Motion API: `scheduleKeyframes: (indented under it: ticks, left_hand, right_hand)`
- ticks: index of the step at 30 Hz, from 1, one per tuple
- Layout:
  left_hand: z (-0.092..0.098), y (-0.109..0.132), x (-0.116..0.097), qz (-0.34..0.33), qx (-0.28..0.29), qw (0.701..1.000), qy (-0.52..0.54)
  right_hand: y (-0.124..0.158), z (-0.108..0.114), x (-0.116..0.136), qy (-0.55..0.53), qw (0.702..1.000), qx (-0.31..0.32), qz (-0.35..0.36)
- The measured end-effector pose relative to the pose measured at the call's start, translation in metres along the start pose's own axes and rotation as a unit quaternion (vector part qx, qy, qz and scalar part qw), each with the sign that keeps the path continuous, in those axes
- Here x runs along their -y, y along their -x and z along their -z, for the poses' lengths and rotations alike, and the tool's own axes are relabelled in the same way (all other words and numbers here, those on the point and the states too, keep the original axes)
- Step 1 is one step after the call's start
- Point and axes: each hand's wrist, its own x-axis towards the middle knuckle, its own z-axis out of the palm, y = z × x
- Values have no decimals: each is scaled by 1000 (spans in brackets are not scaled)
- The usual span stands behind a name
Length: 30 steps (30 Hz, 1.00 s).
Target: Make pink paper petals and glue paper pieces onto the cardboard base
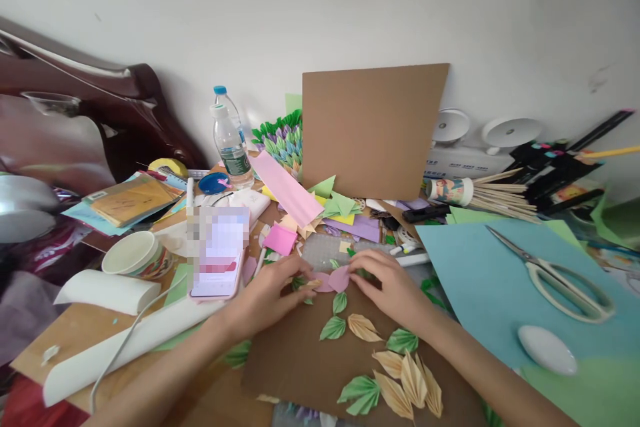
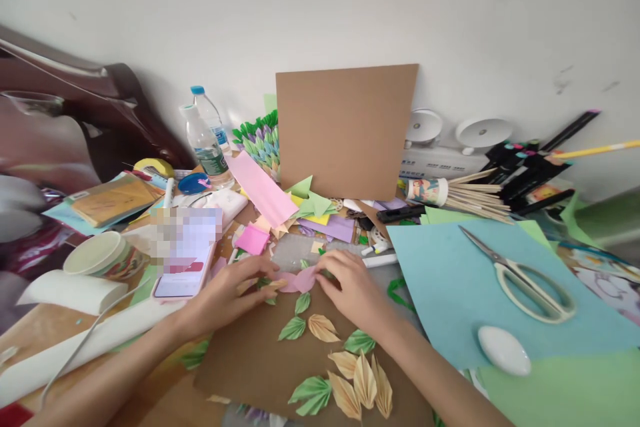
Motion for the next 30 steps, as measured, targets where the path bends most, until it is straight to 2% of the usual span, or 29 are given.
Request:
scheduleKeyframes:
  ticks: [3, 6, 10, 14, 17, 23, 27, 30]
  left_hand:
    - [1, 7, 2, -15, 30, 999, -5]
    - [-3, 11, 5, -25, 34, 999, -32]
    - [-6, 9, 8, -52, 21, 997, -52]
    - [-4, 7, 9, -95, 23, 993, -58]
    - [-2, 9, 12, -138, 22, 988, -64]
    - [8, 13, 14, -225, 18, 970, -89]
    - [25, 19, 9, -280, 25, 953, -109]
    - [38, 23, 10, -265, -13, 957, -118]
  right_hand:
    - [-5, -6, -2, -23, 999, -3, -24]
    - [-12, -11, -2, -51, 998, -2, -39]
    - [-22, 1, 2, -108, 993, 16, -48]
    - [-31, 21, 9, -149, 984, 93, -36]
    - [-40, 27, 13, -147, 976, 158, -14]
    - [-52, 15, 32, -110, 968, 226, 29]
    - [-48, 3, 50, -81, 971, 225, 13]
    - [-40, -5, 59, -81, 972, 218, -18]
